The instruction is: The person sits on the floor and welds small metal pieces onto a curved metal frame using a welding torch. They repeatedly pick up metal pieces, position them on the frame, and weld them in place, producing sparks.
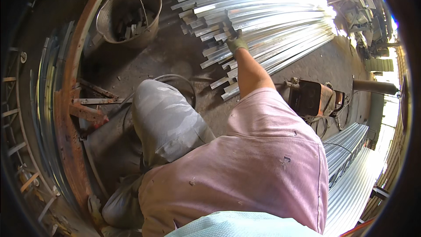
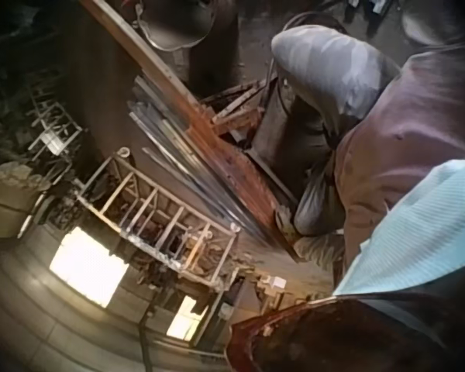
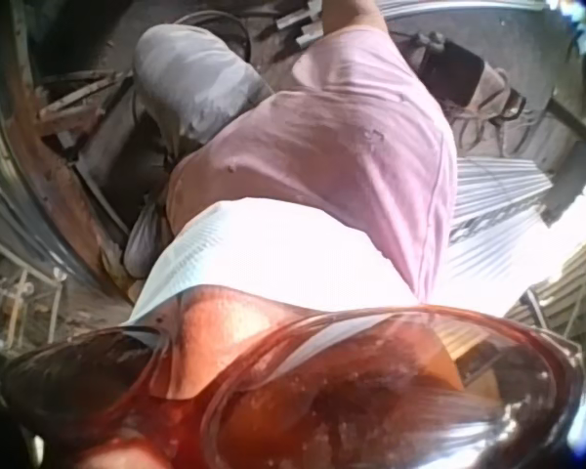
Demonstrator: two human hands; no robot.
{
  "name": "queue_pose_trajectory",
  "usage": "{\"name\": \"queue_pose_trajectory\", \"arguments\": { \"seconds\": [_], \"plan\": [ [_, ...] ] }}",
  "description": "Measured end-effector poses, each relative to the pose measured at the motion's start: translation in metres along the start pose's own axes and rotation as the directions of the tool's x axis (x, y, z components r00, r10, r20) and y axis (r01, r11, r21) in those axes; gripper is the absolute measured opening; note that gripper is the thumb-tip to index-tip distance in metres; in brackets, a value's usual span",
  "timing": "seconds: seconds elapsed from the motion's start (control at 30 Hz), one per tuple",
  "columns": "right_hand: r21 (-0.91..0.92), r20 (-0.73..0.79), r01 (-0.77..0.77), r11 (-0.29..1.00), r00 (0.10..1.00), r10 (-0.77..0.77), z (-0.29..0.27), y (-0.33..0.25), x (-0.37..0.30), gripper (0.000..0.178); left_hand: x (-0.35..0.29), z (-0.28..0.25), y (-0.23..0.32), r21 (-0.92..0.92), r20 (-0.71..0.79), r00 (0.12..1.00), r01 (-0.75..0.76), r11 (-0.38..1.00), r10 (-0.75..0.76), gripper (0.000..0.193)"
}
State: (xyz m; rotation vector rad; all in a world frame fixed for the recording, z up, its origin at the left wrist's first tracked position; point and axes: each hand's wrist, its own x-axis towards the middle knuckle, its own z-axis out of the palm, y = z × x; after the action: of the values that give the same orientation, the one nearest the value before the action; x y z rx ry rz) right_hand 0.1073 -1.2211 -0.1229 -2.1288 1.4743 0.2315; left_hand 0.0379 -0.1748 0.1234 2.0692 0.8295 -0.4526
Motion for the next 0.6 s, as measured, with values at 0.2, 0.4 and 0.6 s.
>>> {"name": "queue_pose_trajectory", "arguments": {
  "seconds": [0.2,0.4,0.6],
  "plan": [
    [0.324,-0.272,0.09,0.942,0.962,0.002,0.025,0.052,-0.018,0.09,0.009,0.004,0.005,-0.002,0.027,1.0,-0.009,1.0,0.009,0.063],
    [0.924,0.284,-0.324,0.202,0.937,0.201,0.022,0.053,0.045,0.077,0.018,0.009,0.009,0.0,0.018,0.999,-0.036,0.999,0.036,0.065],
    [0.889,0.414,-0.435,0.139,0.896,0.159,0.037,0.039,0.06,0.065,0.017,0.006,0.007,-0.009,-0.062,0.997,-0.049,0.999,0.049,0.066]
  ]
}}
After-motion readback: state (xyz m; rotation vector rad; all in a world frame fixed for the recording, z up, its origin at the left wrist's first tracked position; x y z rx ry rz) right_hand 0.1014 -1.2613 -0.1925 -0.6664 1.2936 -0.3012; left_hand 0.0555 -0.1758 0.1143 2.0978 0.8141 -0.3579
